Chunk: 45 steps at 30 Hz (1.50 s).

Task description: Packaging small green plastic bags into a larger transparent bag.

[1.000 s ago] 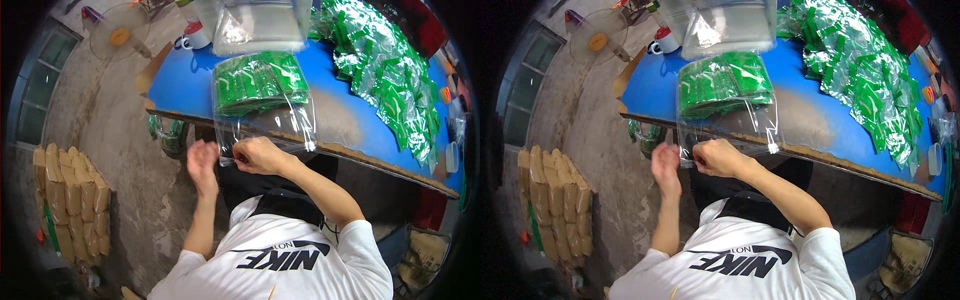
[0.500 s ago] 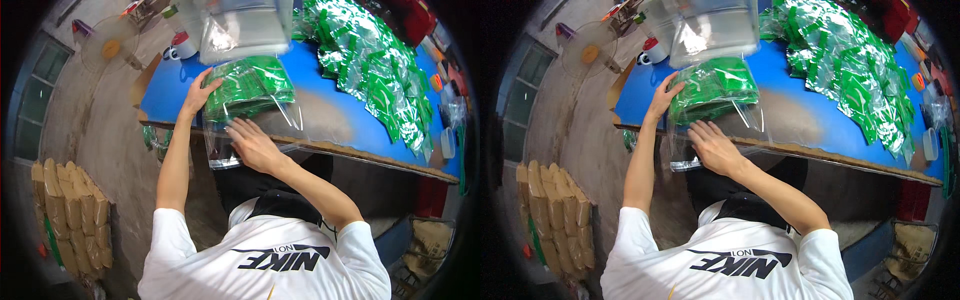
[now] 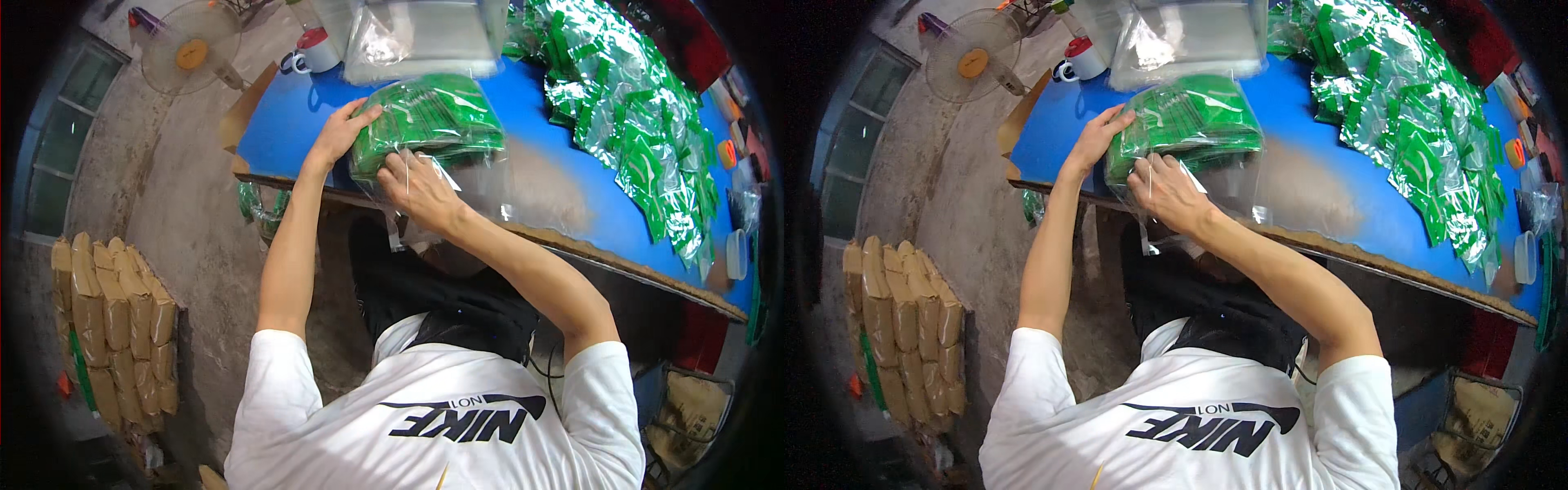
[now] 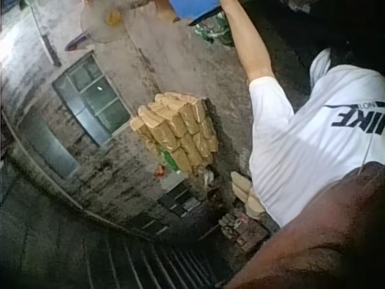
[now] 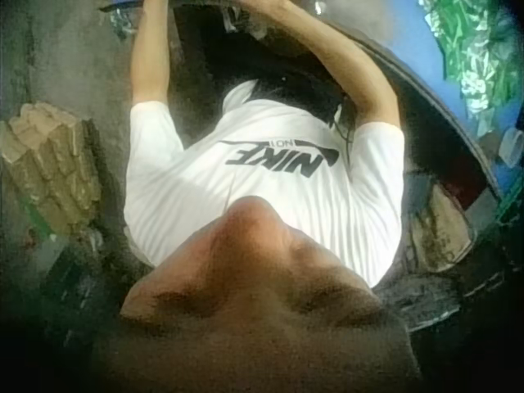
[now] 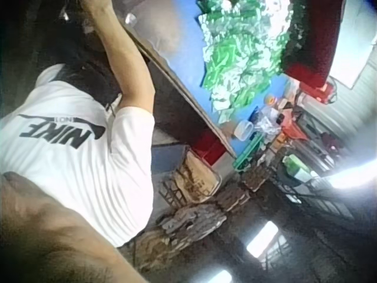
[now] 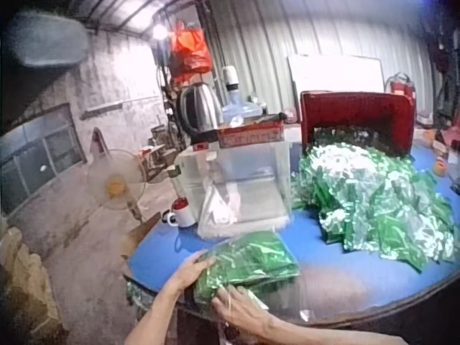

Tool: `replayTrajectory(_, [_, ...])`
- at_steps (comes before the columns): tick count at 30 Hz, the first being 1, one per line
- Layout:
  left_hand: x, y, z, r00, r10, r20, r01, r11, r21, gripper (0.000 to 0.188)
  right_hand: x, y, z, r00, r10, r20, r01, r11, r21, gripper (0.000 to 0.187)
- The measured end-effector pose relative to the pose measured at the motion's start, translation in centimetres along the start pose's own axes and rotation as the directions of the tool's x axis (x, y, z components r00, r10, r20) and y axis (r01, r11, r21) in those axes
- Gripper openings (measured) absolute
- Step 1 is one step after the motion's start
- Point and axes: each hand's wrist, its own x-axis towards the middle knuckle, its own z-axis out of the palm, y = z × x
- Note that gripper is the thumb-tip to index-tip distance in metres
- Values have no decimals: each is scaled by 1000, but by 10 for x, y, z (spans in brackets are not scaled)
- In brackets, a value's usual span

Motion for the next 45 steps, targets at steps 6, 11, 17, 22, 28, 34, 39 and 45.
replayTrajectory(6, [-4,12,5,1000,-14,11,13,1000,20,70,-6,13,-5,995,88,-38,-84,993,82,16])
replayTrajectory(11, [3,-5,-1,1000,15,11,-15,999,43,72,-20,18,-12,998,47,-31,-49,995,-84,16])
replayTrajectory(17, [1,1,7,1000,18,-24,-17,999,46,80,-30,22,-10,985,162,-64,-163,987,-12,11])
replayTrajectory(22, [11,-11,1,1000,16,-17,-15,999,47,79,-8,8,-5,996,79,-37,-79,997,19,12])
replayTrajectory(28, [5,4,4,999,-27,31,27,1000,-7,74,-1,7,-1,996,85,-37,-86,996,-19,12])
replayTrajectory(34, [7,8,7,1000,-20,-20,22,994,106,76,-19,22,-5,991,122,-60,-124,992,-30,11])
replayTrajectory(39, [17,-8,3,1000,8,-29,-6,997,78,81,-21,28,-13,931,354,-86,-355,935,5,14])
replayTrajectory(45, [13,3,8,998,-30,-55,39,983,178,82,-26,23,-16,915,403,11,-402,909,113,17])
